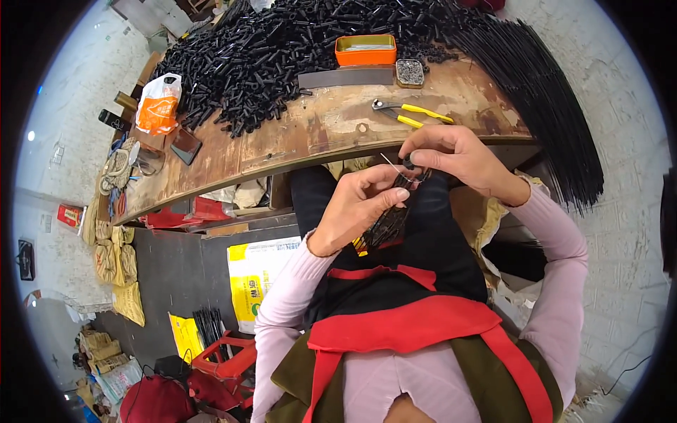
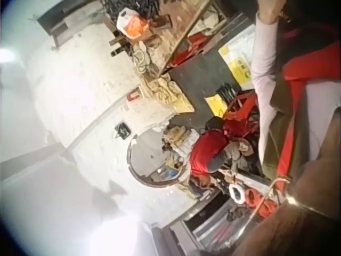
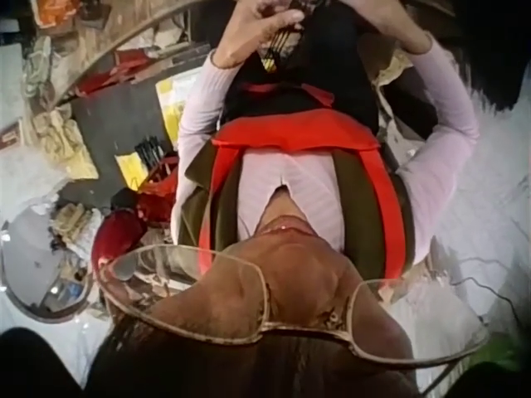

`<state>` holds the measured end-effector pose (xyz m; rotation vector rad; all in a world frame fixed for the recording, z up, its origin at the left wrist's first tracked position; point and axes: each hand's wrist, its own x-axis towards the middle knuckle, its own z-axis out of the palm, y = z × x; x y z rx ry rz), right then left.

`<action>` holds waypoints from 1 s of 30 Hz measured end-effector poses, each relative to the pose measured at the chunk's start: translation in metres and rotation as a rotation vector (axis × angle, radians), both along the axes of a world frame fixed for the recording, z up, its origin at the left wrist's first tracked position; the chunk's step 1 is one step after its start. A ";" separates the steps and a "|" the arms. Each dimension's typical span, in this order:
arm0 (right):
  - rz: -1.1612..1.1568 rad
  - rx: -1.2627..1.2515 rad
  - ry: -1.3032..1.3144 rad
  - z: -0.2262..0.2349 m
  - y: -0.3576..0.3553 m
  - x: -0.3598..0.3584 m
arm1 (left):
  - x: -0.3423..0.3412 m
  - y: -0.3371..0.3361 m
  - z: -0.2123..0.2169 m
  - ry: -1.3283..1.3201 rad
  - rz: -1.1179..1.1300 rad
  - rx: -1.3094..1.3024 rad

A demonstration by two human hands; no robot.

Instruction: Assembling bundles of black wires into plastic base components using pliers.

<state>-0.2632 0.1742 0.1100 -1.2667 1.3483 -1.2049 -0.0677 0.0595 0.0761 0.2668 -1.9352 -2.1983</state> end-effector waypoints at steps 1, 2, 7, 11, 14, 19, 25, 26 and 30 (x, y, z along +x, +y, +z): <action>0.003 0.001 0.001 0.000 0.002 0.001 | 0.002 0.003 0.004 0.011 0.027 0.026; -0.030 0.001 -0.041 0.000 0.004 0.002 | 0.004 0.004 0.006 0.023 0.056 0.052; -0.099 -0.068 -0.055 0.002 0.009 0.008 | 0.004 0.011 0.009 0.045 0.106 0.105; -0.063 -0.054 -0.027 0.003 0.011 0.003 | 0.005 0.011 0.007 0.010 0.114 0.100; -0.075 -0.044 -0.021 0.006 0.013 0.003 | 0.002 0.012 0.002 -0.007 0.132 0.104; -0.080 -0.008 0.038 0.017 0.020 0.002 | -0.002 0.012 0.001 0.015 0.103 0.123; -0.079 -0.049 0.081 0.015 0.021 0.000 | -0.005 0.014 -0.001 0.093 0.092 0.078; -0.046 -0.081 0.097 0.015 0.020 -0.001 | -0.005 0.016 0.000 0.105 0.084 0.086; 0.056 -0.039 0.067 0.019 0.013 -0.006 | -0.003 0.017 0.003 0.101 0.084 0.035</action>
